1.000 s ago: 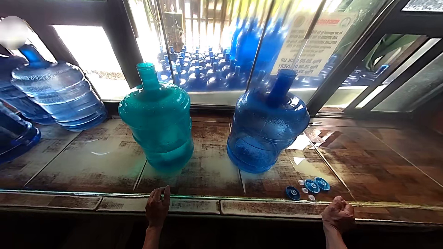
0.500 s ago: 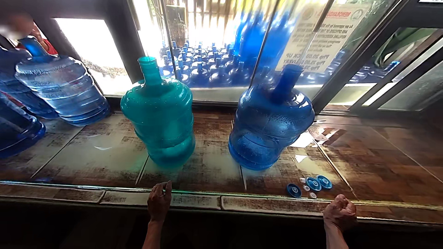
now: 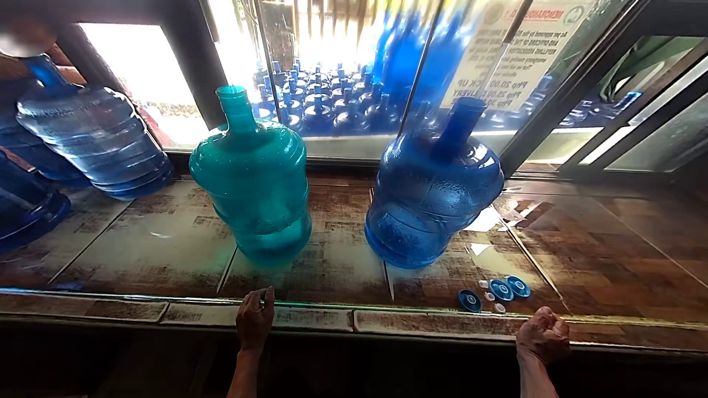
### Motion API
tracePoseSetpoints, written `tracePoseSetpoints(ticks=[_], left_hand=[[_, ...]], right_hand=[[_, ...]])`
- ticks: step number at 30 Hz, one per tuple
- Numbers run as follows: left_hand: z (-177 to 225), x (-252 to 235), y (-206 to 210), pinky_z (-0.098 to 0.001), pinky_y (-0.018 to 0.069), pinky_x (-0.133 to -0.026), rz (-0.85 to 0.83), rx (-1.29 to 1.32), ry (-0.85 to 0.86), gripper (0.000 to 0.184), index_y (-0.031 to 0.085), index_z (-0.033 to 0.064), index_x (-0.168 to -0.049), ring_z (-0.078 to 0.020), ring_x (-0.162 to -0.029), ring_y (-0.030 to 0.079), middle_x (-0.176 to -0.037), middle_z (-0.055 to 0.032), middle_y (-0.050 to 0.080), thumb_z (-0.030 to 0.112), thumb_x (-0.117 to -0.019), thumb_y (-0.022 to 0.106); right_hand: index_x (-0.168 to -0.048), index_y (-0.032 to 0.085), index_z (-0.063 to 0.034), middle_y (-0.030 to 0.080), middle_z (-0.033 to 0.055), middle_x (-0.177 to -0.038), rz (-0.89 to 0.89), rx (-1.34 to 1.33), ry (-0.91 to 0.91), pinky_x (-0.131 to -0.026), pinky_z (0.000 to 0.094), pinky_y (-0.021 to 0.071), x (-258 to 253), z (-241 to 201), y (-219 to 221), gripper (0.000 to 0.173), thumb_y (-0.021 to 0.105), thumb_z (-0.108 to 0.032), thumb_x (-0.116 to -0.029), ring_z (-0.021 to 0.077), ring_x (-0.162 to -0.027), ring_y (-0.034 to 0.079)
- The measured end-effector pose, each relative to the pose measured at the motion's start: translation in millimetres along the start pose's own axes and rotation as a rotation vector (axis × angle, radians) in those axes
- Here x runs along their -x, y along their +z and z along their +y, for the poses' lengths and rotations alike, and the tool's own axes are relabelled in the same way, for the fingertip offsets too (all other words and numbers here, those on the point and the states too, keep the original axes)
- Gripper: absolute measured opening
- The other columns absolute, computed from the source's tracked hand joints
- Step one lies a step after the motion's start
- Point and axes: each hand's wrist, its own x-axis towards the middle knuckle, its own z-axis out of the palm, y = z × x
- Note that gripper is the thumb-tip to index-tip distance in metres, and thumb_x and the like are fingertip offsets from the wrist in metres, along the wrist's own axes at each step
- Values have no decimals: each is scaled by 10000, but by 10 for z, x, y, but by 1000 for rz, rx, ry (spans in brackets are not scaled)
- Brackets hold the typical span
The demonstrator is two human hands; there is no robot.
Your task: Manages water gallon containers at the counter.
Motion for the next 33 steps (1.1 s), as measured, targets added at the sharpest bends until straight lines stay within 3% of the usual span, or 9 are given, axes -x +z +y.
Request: tracePoseSetpoints(ticks=[33], left_hand=[[-24, -3, 15, -409, 589, -692, -9, -3, -18, 455, 767, 63, -896, -223, -760, 714, -826, -92, 731, 439, -1012, 539]], right_hand=[[-1294, 636, 53, 678, 298, -1229, 9, 10, 1, -1067, 572, 434, -22, 58, 57, 573, 344, -404, -1108, 415, -1221, 638]])
